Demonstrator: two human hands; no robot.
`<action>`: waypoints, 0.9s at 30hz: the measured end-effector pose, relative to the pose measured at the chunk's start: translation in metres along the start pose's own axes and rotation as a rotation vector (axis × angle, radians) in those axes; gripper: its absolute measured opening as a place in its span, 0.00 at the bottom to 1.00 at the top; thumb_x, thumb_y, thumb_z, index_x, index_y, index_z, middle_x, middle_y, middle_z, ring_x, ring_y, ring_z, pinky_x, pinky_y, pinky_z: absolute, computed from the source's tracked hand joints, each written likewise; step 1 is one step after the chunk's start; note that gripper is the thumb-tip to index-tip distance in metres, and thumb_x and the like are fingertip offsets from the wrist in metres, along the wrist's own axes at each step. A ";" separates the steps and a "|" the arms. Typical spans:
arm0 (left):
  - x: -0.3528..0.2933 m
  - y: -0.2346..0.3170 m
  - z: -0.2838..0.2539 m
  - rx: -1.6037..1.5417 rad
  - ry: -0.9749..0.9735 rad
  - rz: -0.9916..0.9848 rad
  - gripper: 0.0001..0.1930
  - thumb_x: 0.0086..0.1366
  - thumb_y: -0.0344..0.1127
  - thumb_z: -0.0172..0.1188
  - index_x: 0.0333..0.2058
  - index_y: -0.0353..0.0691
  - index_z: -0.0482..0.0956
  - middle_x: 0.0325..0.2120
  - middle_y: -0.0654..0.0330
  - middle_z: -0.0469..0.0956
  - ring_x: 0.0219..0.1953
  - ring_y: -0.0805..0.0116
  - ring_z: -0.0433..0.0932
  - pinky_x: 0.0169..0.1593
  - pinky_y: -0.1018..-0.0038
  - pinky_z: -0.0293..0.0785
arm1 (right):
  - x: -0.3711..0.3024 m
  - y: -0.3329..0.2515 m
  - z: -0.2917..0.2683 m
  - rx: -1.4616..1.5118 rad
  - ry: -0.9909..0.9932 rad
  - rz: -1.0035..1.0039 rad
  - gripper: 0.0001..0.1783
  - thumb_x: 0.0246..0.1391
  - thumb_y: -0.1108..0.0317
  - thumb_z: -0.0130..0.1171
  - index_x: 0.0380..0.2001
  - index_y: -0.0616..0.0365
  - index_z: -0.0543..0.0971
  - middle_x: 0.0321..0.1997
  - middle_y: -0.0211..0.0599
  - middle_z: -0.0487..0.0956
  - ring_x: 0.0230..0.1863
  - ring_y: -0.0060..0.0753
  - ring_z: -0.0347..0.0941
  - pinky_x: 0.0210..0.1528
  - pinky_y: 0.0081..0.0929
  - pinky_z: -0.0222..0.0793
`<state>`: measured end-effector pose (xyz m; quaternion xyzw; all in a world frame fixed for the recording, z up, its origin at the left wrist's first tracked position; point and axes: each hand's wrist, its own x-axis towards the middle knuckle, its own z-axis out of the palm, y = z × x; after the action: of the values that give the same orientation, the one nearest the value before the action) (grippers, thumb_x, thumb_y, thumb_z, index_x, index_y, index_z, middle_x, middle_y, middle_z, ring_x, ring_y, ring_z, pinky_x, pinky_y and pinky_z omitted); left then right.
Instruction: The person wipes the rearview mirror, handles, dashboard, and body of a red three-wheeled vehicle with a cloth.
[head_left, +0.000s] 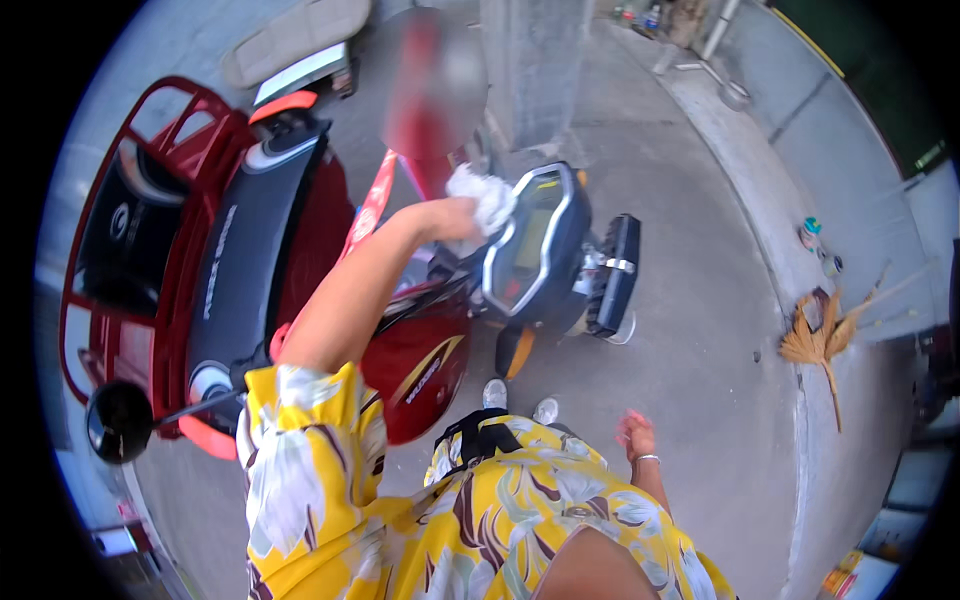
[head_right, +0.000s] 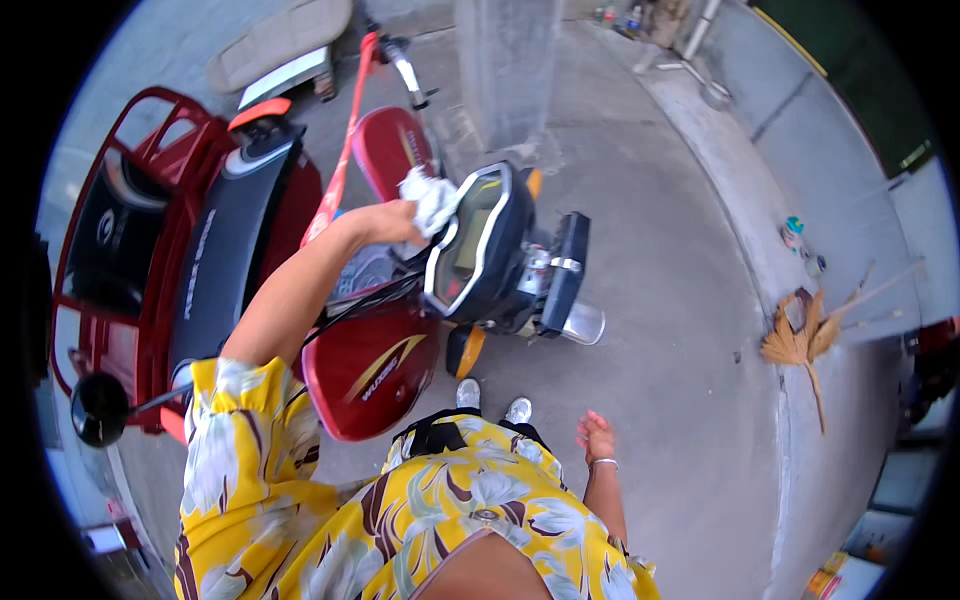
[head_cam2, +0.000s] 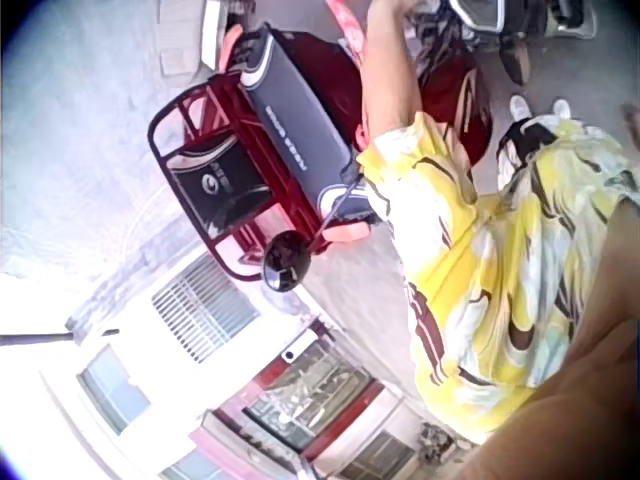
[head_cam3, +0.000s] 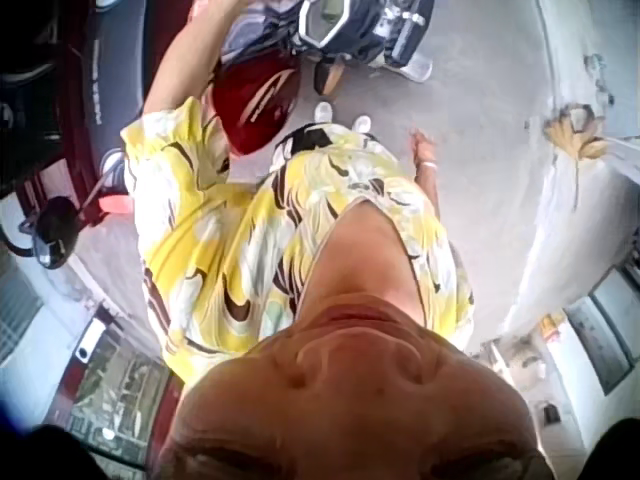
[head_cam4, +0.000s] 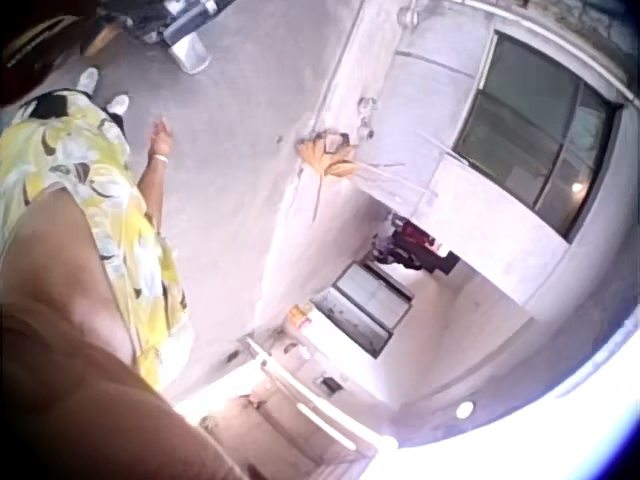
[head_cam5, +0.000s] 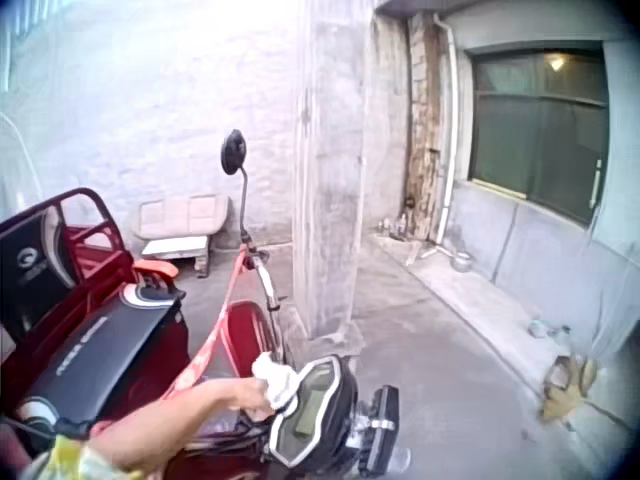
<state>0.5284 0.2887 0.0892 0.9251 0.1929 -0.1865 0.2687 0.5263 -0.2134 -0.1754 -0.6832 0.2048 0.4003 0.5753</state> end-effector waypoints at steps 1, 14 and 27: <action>0.002 0.002 -0.001 0.020 -0.135 -0.052 0.25 0.42 0.44 0.60 0.33 0.26 0.74 0.29 0.48 0.76 0.33 0.65 0.74 0.34 0.71 0.69 | -0.003 0.000 -0.003 0.040 0.061 -0.038 0.18 0.49 0.65 0.50 0.45 0.52 0.69 0.38 0.30 0.73 0.35 0.26 0.69 0.31 0.27 0.67; 0.005 -0.099 0.021 -0.215 -0.398 -0.445 0.27 0.53 0.49 0.53 0.47 0.36 0.68 0.41 0.57 0.73 0.45 0.63 0.68 0.45 0.65 0.64 | 0.003 -0.001 -0.012 0.032 0.102 -0.013 0.20 0.43 0.59 0.54 0.44 0.43 0.72 0.35 0.21 0.73 0.35 0.17 0.68 0.33 0.23 0.65; -0.063 0.046 -0.078 -1.691 0.451 0.339 0.29 0.60 0.54 0.44 0.54 0.39 0.59 0.50 0.54 0.64 0.52 0.62 0.64 0.54 0.65 0.61 | -0.054 -0.198 0.025 -0.016 -0.301 -0.851 0.20 0.51 0.68 0.51 0.49 0.54 0.68 0.46 0.36 0.72 0.45 0.25 0.68 0.45 0.21 0.65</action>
<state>0.5140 0.2811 0.1985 0.4482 0.1749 0.2469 0.8412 0.6326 -0.1491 -0.0101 -0.6452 -0.1834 0.2247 0.7068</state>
